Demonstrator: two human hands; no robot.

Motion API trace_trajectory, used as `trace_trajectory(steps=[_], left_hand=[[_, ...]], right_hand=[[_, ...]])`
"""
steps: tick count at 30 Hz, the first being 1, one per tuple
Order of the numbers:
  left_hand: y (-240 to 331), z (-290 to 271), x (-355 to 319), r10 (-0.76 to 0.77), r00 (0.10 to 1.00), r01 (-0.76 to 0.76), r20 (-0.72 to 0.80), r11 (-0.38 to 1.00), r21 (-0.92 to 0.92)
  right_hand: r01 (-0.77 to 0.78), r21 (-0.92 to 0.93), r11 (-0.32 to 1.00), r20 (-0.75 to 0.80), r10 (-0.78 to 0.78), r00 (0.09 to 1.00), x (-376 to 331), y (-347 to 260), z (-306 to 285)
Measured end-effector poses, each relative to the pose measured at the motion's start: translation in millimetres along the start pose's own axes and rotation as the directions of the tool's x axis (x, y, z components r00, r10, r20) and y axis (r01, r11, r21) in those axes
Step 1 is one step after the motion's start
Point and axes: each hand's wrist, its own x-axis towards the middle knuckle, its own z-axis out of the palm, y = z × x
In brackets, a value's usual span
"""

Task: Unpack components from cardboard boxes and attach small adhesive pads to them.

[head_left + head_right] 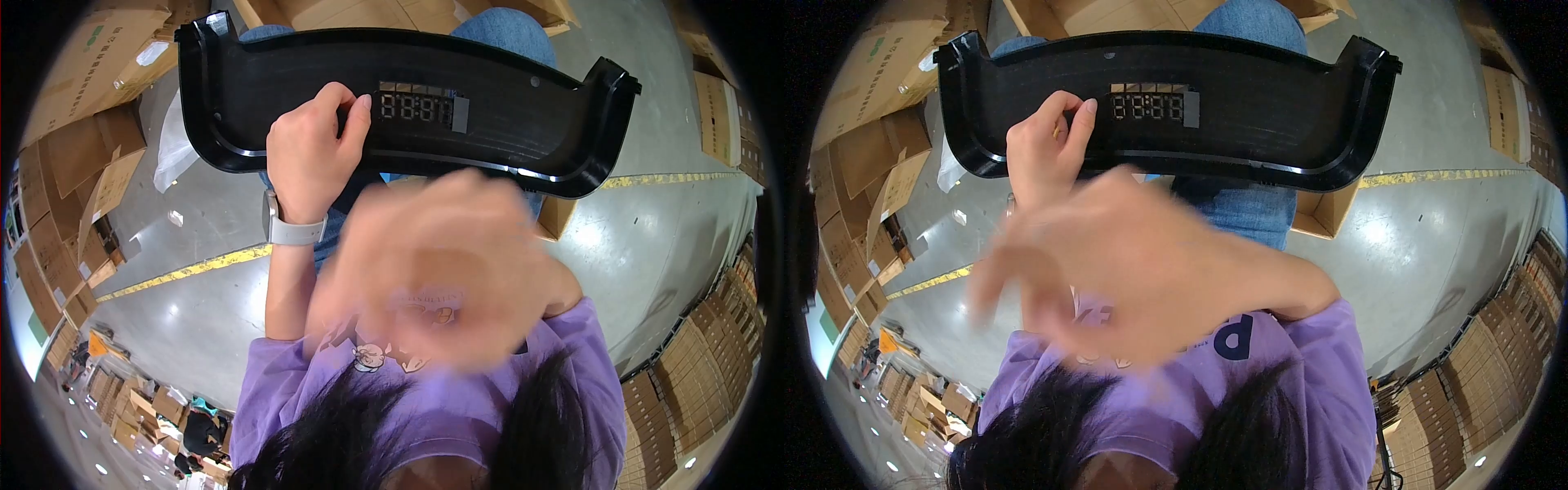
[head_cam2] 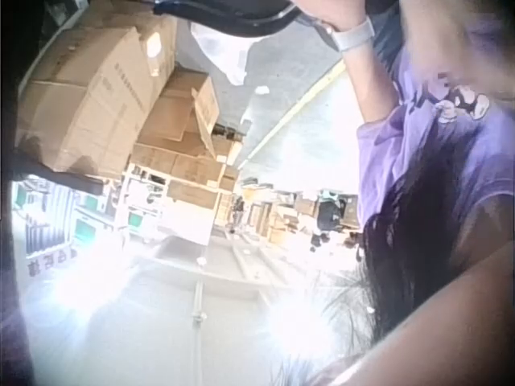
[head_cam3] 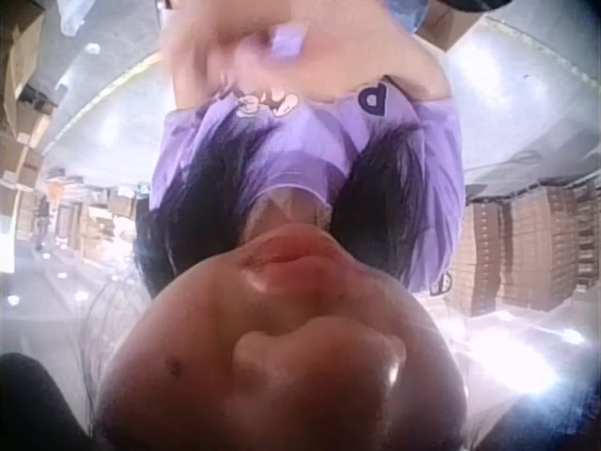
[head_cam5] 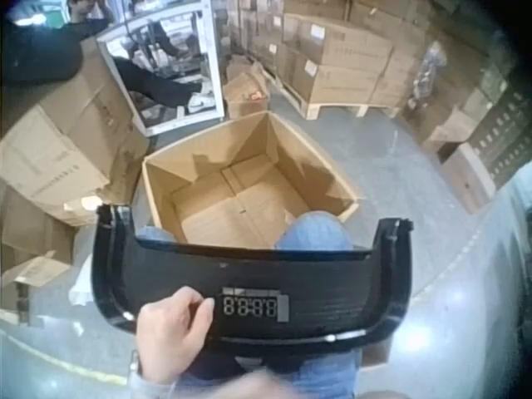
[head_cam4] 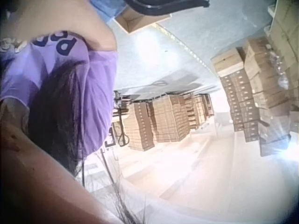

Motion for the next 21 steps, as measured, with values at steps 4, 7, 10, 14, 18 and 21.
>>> trace_trajectory(steps=[4,7,10,14,18,21], left_hand=[[1.5,-1.2,0.2,0.021,1.0,-0.021,-0.005,1.0,0.015],[2.9,-1.1,1.8,0.024,1.0,-0.024,-0.001,1.0,0.015],[1.8,-0.4,2.9,0.013,1.0,-0.013,0.009,1.0,0.0],[0.3,0.0,1.4,0.037,0.999,-0.037,-0.007,0.999,0.001],[0.4,-0.2,0.6,0.041,0.999,-0.041,-0.007,0.999,0.003],[0.2,0.5,0.2,0.043,0.999,-0.043,-0.015,0.999,0.008]], right_hand=[[-0.522,-0.691,0.5,-0.502,0.186,0.844,-27.5,29.6,-49.3],[-0.622,-0.71,0.33,-0.578,0.232,0.783,-51.7,51.6,-77.1],[-0.702,-0.632,0.328,-0.608,0.353,0.711,-49.7,53.1,-76.9],[-0.75,-0.597,0.285,-0.635,0.404,0.659,-44.8,55.5,-72.0],[-0.748,-0.591,0.302,-0.64,0.389,0.663,-44.8,58.0,-72.9],[-0.758,-0.582,0.294,-0.652,0.39,0.651,-44.3,59.1,-73.8]])
